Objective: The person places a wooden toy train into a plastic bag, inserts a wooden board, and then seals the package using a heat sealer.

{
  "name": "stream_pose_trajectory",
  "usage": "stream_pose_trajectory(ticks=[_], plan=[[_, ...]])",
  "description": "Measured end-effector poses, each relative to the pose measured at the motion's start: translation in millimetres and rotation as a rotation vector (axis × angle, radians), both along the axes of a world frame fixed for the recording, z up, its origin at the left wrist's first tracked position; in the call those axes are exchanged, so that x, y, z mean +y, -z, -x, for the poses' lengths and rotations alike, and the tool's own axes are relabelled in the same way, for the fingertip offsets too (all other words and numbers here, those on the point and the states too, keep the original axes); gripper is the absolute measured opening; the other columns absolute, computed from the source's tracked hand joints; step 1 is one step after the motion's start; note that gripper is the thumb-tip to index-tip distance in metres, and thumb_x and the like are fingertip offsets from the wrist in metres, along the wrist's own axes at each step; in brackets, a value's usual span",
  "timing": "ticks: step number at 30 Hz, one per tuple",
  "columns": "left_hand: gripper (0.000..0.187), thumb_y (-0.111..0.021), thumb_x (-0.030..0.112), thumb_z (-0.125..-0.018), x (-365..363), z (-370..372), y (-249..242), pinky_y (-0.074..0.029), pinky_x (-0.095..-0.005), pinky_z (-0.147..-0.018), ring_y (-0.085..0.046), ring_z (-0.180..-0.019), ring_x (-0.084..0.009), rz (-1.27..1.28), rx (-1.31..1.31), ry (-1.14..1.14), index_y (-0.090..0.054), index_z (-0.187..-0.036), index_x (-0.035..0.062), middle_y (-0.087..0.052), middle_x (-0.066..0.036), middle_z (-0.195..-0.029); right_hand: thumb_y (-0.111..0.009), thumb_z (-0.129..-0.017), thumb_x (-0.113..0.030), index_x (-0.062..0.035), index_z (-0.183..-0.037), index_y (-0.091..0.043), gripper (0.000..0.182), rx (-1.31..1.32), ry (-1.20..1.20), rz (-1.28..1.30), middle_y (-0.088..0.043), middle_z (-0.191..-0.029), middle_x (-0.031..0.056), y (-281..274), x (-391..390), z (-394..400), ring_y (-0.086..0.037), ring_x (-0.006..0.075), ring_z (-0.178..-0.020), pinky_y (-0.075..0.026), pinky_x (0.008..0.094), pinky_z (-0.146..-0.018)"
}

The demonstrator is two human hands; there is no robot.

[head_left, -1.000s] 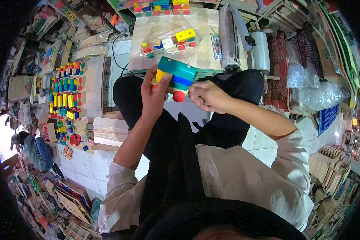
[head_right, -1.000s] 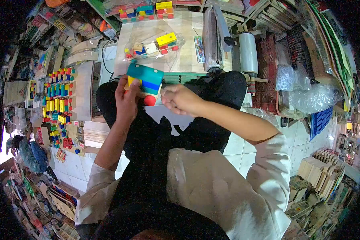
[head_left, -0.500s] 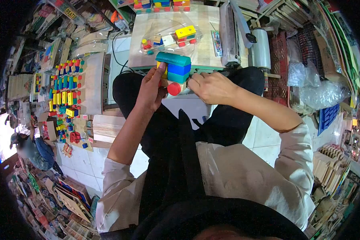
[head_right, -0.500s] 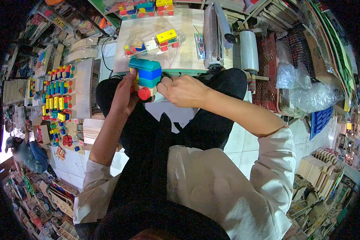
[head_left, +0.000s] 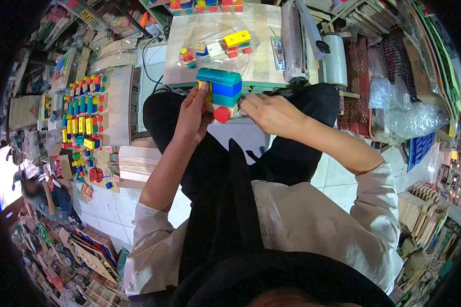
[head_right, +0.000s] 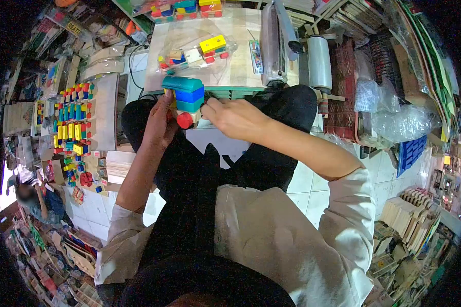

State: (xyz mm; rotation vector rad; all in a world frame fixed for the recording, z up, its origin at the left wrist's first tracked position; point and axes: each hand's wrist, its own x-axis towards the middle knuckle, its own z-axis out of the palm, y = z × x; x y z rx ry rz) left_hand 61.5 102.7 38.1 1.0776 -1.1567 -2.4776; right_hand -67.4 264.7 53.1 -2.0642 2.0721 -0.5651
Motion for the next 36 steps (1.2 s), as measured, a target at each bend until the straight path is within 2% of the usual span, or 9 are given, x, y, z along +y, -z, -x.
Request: stream_pose_trajectory(ticks=[4, 7, 9, 12, 16, 19, 29, 32, 36], plan=[[0.031, -0.054, 0.032, -0.091, 8.5, 6.6, -9.6, -0.043, -0.0180, -0.048, -0.057, -0.065, -0.0062, -0.079, -0.011, -0.055, -0.052, -0.109, 0.0063, -0.058, -0.001, -0.085, -0.050, -0.086, -0.014, -0.0015, -0.086, -0.048, 0.013, 0.120, -0.100, -0.004, -0.052, -0.073, 0.0152, -2.8, -3.9, 5.7, -0.061, 0.0317, -0.068, -0.049, 0.0404, -0.054], [0.032, -0.054, 0.031, -0.091, 4.6, 0.1, 13.1, -0.044, -0.0190, -0.050, -0.056, -0.067, -0.0066, 0.200, 0.150, -0.056, -0.050, -0.112, 0.0058, -0.057, -0.002, -0.090, -0.048, -0.087, -0.015, -0.0026, -0.081, -0.048, 0.014, -0.389, 0.046, 0.048, -0.050, -0.067, 0.0112, 8.7, -7.2, 0.2, -0.059, 0.0240, -0.057, -0.048, 0.0336, -0.050], [0.030, -0.054, 0.029, -0.091, 4.5, 1.5, 20.0, -0.043, -0.0192, -0.049, -0.055, -0.064, -0.0058, 0.982, 0.372, -0.158, -0.051, -0.110, 0.0057, -0.057, -0.001, -0.088, -0.044, -0.091, -0.017, -0.0022, -0.079, -0.048, 0.020, -0.848, 0.215, -0.166, -0.049, -0.066, 0.0073, -0.1, -7.9, -2.1, -0.053, 0.0182, -0.051, -0.044, 0.0299, -0.046], [0.029, -0.054, 0.031, -0.091, 11.4, -0.9, 9.8, -0.040, -0.0190, -0.047, -0.054, -0.060, -0.0050, 0.543, 0.219, -0.143, -0.052, -0.107, 0.0068, -0.057, 0.001, -0.082, -0.039, -0.097, -0.021, -0.0016, -0.078, -0.049, 0.029, -1.522, 0.461, -0.510, -0.046, -0.064, 0.0014, -11.1, -10.0, -6.1, -0.045, 0.0095, -0.042, -0.038, 0.0244, -0.041], [0.028, -0.053, 0.034, -0.091, 5.3, -0.2, -8.5, -0.037, -0.0194, -0.044, -0.052, -0.057, -0.0042, 0.086, 0.097, -0.058, -0.053, -0.104, 0.0082, -0.057, 0.002, -0.079, -0.048, -0.084, -0.010, 0.0005, -0.088, -0.050, 0.011, -0.007, 0.054, 0.088, -0.053, -0.070, 0.0145, 0.8, -0.5, -3.3, -0.060, 0.0282, -0.062, -0.049, 0.0381, -0.050], [0.029, -0.052, 0.035, -0.091, 8.0, 3.3, -14.6, -0.036, -0.0188, -0.043, -0.052, -0.055, -0.0037, 0.058, 0.024, -0.017, -0.053, -0.105, 0.0089, -0.058, 0.001, -0.078, -0.050, -0.080, -0.008, 0.0018, -0.090, -0.049, 0.014, 0.115, -0.084, 0.018, -0.055, -0.074, 0.0155, -10.0, -1.6, 5.2, -0.061, 0.0321, -0.066, -0.049, 0.0435, -0.055], [0.028, -0.056, 0.025, -0.090, 9.6, -0.6, -3.4, -0.038, -0.0156, -0.046, -0.054, -0.057, -0.0037, 0.239, 0.199, -0.089, -0.050, -0.110, 0.0054, -0.057, 0.001, -0.080, -0.046, -0.088, -0.013, 0.0023, -0.076, -0.051, 0.020, -0.657, 0.180, -0.049, -0.056, -0.066, 0.0190, 5.7, -6.5, -8.4, -0.057, 0.0342, -0.059, -0.044, 0.0407, -0.057], [0.029, -0.057, 0.022, -0.090, 7.5, -4.2, 8.6, -0.042, -0.0166, -0.052, -0.055, -0.067, -0.0043, 0.296, 0.201, -0.095, -0.049, -0.110, 0.0040, -0.057, -0.001, -0.085, -0.048, -0.091, -0.017, -0.0016, -0.076, -0.052, 0.022, -0.911, 0.247, -0.140, -0.051, -0.060, 0.0056, 13.6, -7.7, -3.4, -0.050, 0.0153, -0.051, -0.041, 0.0320, -0.051], [0.031, -0.059, 0.017, -0.088, 5.9, -8.0, 24.0, -0.047, -0.0212, -0.068, -0.054, -0.087, -0.0084, 0.483, 0.226, -0.053, -0.047, -0.114, 0.0024, -0.056, -0.004, -0.097, -0.067, -0.081, -0.028, -0.0081, -0.110, -0.050, 0.039, -0.935, 0.432, -0.294, -0.055, -0.091, 0.0047, -15.9, -9.4, 29.5, -0.055, 0.0109, -0.078, -0.047, 0.0231, -0.062]])
